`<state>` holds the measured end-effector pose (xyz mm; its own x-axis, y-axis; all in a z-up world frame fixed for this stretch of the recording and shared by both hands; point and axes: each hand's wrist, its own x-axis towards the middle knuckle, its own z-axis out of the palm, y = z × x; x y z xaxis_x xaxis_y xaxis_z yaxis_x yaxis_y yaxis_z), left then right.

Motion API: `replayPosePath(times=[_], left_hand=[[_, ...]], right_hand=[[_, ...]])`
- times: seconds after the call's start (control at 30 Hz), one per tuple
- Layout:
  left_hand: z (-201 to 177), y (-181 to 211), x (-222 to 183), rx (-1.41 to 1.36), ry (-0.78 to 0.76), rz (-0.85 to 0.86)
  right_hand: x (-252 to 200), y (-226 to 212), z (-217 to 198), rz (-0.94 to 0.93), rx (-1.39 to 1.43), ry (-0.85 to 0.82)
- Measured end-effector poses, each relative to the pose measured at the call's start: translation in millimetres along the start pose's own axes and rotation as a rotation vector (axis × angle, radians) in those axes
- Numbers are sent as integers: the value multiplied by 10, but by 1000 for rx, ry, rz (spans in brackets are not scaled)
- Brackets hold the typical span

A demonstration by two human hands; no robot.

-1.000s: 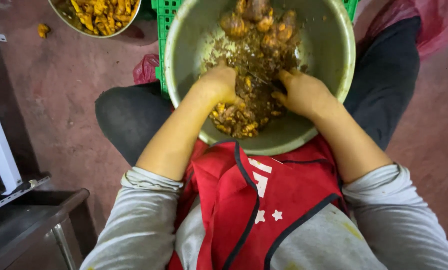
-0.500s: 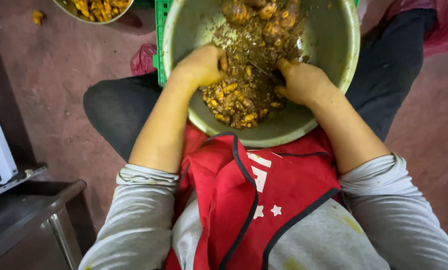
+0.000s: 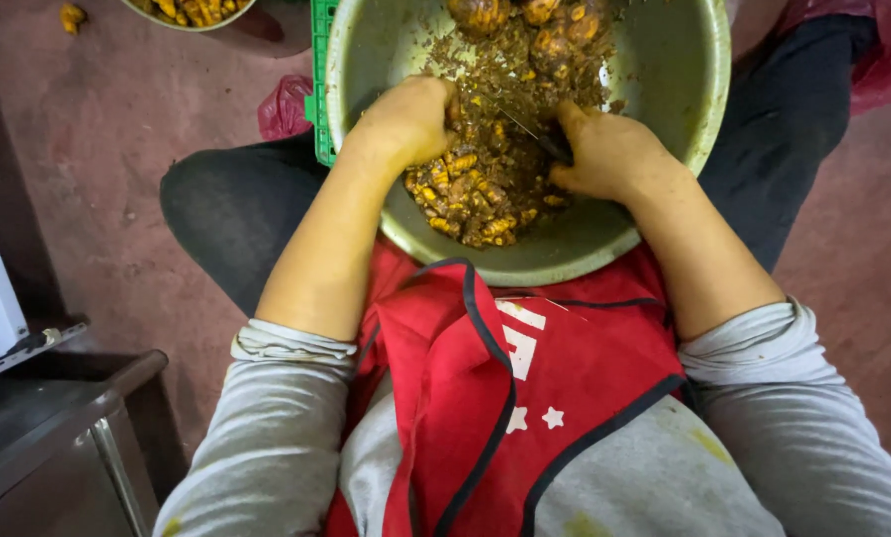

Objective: Processing and cleaning turmeric roots in a large bowl using hands and a small scraping tool

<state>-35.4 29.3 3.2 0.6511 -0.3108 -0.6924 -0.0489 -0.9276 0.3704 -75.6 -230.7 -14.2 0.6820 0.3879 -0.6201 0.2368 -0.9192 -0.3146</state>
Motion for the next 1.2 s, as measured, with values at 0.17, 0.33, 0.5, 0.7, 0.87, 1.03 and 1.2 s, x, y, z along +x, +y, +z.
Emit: replayPosePath(times=[0.17, 0.33, 0.5, 0.7, 0.87, 1.03, 1.2], left_hand=[[-98, 143, -97, 15, -114, 35], [-96, 272, -73, 155, -234, 103], [45, 39, 204, 111, -120, 166], [-157, -52, 156, -261, -54, 114], [-32, -11, 261, -1035, -15, 144], [51, 183, 125, -1704, -76, 60], [313, 167, 367, -2238, 232, -32]], right_hand=[[19, 15, -14, 6, -42, -72], [43, 60, 0, 15, 27, -71], [-128, 28, -4, -97, 262, 84], [-533, -323, -215, -13, 470, 174], [-606, -274, -101, -77, 520, 287], [-716, -350, -55, -84, 610, 370], [-767, -569, -140, -34, 562, 467]])
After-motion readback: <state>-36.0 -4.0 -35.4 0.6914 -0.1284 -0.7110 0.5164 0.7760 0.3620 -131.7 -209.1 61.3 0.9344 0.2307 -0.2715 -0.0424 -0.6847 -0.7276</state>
